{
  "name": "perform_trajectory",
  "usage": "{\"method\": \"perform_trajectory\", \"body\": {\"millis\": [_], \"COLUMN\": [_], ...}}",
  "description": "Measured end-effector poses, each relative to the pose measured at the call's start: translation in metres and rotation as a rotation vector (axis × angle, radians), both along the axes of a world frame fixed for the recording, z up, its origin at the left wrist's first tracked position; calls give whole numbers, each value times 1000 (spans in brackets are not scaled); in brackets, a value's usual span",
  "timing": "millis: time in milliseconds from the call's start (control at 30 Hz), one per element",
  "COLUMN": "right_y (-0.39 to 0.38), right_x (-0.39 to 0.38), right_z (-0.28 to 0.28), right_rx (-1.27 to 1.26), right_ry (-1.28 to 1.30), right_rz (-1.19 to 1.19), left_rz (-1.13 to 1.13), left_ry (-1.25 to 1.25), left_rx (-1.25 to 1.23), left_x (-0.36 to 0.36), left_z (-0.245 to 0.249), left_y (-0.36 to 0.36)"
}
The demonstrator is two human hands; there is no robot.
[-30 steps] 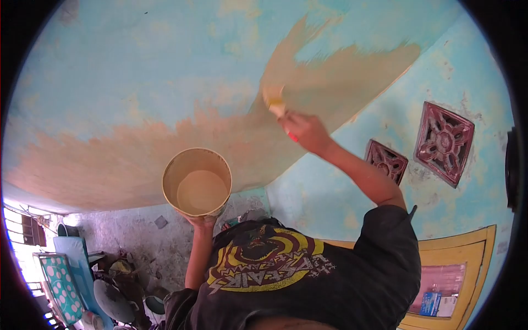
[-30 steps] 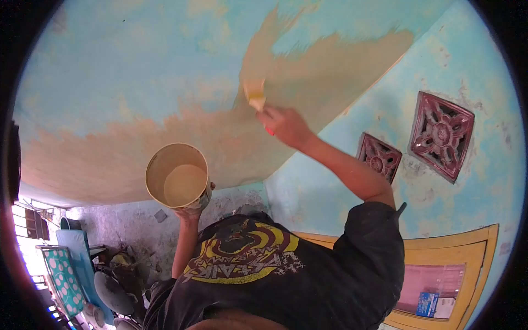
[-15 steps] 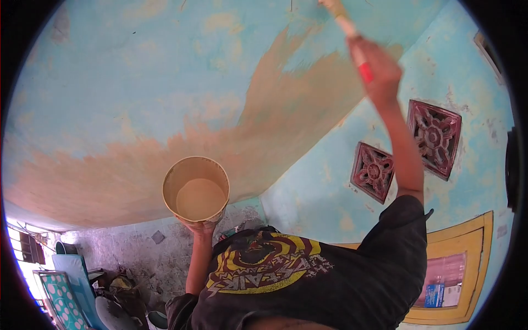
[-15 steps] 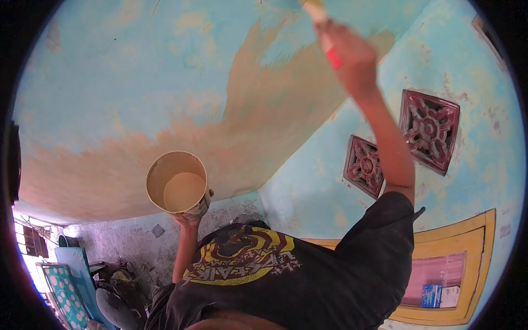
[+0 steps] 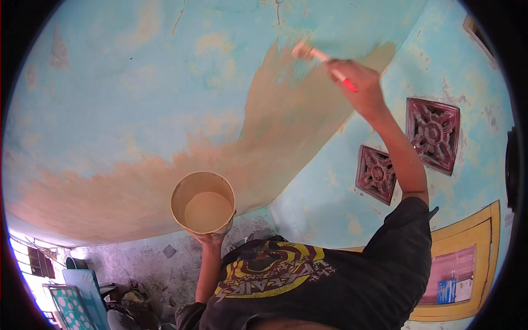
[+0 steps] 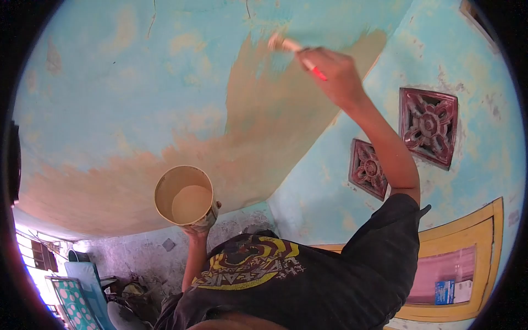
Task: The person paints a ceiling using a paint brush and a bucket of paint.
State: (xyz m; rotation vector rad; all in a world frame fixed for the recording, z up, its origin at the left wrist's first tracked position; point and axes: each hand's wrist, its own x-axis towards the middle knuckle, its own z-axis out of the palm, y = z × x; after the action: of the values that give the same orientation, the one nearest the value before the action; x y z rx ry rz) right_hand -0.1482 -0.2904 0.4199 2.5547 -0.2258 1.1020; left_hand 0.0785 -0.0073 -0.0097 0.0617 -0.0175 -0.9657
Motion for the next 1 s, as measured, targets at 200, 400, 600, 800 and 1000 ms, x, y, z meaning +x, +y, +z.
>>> {"method": "perform_trajectory", "body": {"millis": [200,400,600,800,1000], "right_y": [-21,8,1,24,16], "right_x": [6,-4,12,5,5], "right_z": [-96,-91,-128,-86,-128], "right_rx": [-333,-275,-156,-70,88], "right_ry": [27,67,314,-31,212], "right_rz": [-17,-23,-35,-21,61], "left_rz": [-47,-30,-77,-21,-11], "left_ry": [-17,-117,-120,-112,-161], "left_rx": [6,-79,-62,-90,-74], "left_x": [-10,-11,-11,-7,-6], "left_z": [14,29,48,44,41], "left_y": [8,3,1,-1,2]}}
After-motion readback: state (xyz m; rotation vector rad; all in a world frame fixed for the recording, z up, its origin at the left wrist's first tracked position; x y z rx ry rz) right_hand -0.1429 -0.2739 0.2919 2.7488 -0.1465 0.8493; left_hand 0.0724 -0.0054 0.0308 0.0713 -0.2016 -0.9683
